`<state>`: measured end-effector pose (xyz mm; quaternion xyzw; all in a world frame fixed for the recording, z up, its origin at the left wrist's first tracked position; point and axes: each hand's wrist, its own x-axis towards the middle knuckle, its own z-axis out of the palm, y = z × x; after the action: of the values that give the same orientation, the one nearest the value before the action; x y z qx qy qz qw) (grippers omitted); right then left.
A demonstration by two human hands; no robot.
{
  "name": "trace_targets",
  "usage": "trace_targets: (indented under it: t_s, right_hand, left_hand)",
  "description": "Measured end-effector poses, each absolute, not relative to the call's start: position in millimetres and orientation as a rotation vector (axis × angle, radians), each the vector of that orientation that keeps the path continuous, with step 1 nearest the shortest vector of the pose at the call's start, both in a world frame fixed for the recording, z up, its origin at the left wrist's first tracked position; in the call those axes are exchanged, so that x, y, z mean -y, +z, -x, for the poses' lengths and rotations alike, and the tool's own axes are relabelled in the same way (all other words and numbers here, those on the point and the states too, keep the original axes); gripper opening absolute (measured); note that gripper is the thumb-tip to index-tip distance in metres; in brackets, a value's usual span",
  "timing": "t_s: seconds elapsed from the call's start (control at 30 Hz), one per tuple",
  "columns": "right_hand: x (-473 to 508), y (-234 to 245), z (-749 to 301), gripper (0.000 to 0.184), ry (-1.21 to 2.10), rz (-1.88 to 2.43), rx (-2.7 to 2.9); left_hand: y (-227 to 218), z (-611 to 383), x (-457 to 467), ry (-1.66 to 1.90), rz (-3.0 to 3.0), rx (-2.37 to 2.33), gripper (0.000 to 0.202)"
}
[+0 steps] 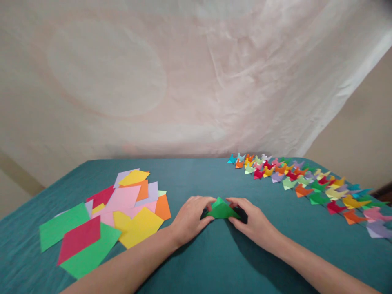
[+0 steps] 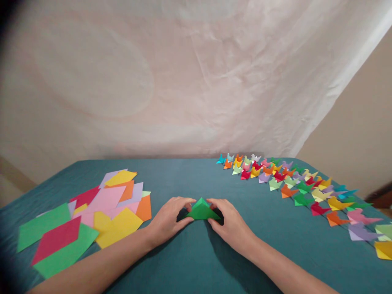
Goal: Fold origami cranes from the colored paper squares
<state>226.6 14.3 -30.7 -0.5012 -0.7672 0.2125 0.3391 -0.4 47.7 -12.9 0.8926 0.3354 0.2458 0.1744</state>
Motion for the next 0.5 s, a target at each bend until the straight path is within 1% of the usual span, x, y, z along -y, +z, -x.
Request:
trace_targets:
  t_s: [0.13,0.2,0.33,0.5]
  right_hand:
    - [-10.3,-31.1,-223.5,0.026,0.547,1.267,2.012]
    - [-9.0,-31.8,-224.2,0.024,0.538,1.239,2.029]
    - [-8.1,-34.1,-225.6,0.027,0.532,1.19,2.045]
    - [-7.1,-35.0,-225.3,0.034,0.555,1.156,2.047]
  left_hand:
    - [-11.1,0.6,-48.7,0.683,-2.638,-0.848,0.024]
    - [-11.3,0.9,-50.0,0.673,-2.704,-0.791,0.015]
    - [-13.5,2.2,-52.2,0.703,-2.774,-0.757,0.02]
    - [-13.1,2.9,-52.0,0.717,-2.782,-0.763,0.021]
